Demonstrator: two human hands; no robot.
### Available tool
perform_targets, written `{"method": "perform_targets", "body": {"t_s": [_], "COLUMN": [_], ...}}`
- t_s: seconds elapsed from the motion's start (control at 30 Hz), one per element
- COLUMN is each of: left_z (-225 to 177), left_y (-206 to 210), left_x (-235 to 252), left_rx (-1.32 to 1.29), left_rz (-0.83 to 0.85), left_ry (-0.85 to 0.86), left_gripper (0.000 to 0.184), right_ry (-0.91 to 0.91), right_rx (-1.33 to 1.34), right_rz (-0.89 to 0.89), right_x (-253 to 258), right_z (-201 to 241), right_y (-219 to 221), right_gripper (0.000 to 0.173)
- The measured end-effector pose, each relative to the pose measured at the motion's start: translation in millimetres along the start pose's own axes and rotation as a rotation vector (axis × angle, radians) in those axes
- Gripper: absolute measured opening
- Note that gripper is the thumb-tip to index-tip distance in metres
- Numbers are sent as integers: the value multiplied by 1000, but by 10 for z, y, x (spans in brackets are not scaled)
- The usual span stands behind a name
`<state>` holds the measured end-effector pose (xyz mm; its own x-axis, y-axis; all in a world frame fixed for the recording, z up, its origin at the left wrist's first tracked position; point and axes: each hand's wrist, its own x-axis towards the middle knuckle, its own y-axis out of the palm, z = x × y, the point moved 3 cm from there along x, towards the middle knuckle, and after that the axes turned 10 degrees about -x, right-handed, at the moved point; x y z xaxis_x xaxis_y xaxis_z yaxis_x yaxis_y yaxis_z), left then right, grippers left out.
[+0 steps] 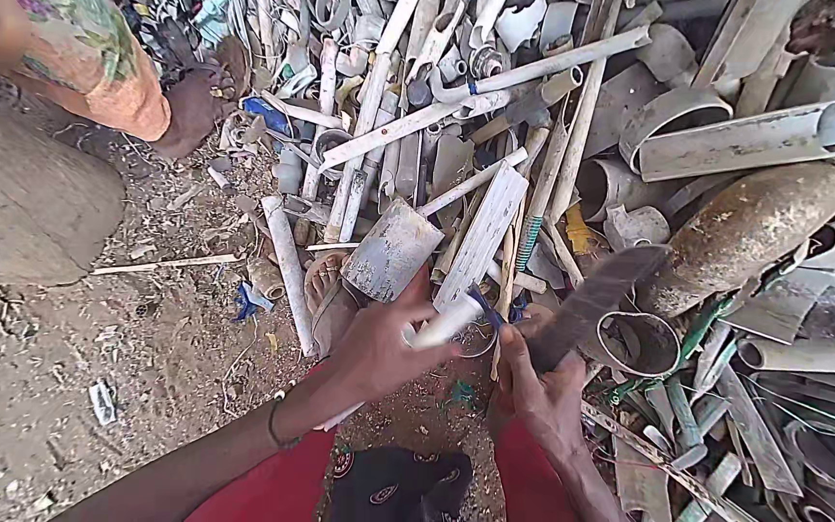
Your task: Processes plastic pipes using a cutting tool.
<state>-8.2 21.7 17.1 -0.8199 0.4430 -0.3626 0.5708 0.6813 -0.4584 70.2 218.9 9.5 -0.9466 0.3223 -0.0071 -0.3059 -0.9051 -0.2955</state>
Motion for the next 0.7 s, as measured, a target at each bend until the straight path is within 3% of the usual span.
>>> {"method": "perform_targets", "body": {"t_s": [0.07, 0.13, 0.2, 0.23, 0.27, 0.3, 0.4, 0.43, 0.6, 0.7], "left_z": [166, 350, 445, 455, 440, 408, 303, 276, 196, 201], "left_y": [-263, -568, -800, -857, -879, -866, -678, -596, -293, -233], "left_x": [55, 20, -92, -156, -197, -215, -182, -168, -192, -212], "left_rx": [-281, -563, -670, -630, -562, -497, -317, -267, -142, -63], "left_rz": [-170, -373, -414, -396, -352, -295, -137, -97, 16, 33], "left_ry": [-186, -191, -166, -155, -133, -108, 34, 99, 260, 287], "left_gripper": [37, 22, 12, 14, 18, 21, 31, 35, 40, 43], "right_ry": [32, 61, 113, 149, 176, 200, 226, 217, 5, -54], "right_rx": [139, 163, 38, -43, -110, -163, -158, -151, -257, -242], "right_rz": [-61, -180, -318, -349, -331, -313, -355, -320, -112, -31], "right_x": [-16, -22, -21, -28, -43, -67, -152, -161, -90, -30], "right_z": [73, 75, -55, -130, -191, -221, -201, -185, -159, -52], "right_y": [-99, -290, -484, -562, -620, -645, -588, -558, -355, -262], "right_gripper": [15, 12, 6, 11, 31, 39, 9, 8, 41, 26]}}
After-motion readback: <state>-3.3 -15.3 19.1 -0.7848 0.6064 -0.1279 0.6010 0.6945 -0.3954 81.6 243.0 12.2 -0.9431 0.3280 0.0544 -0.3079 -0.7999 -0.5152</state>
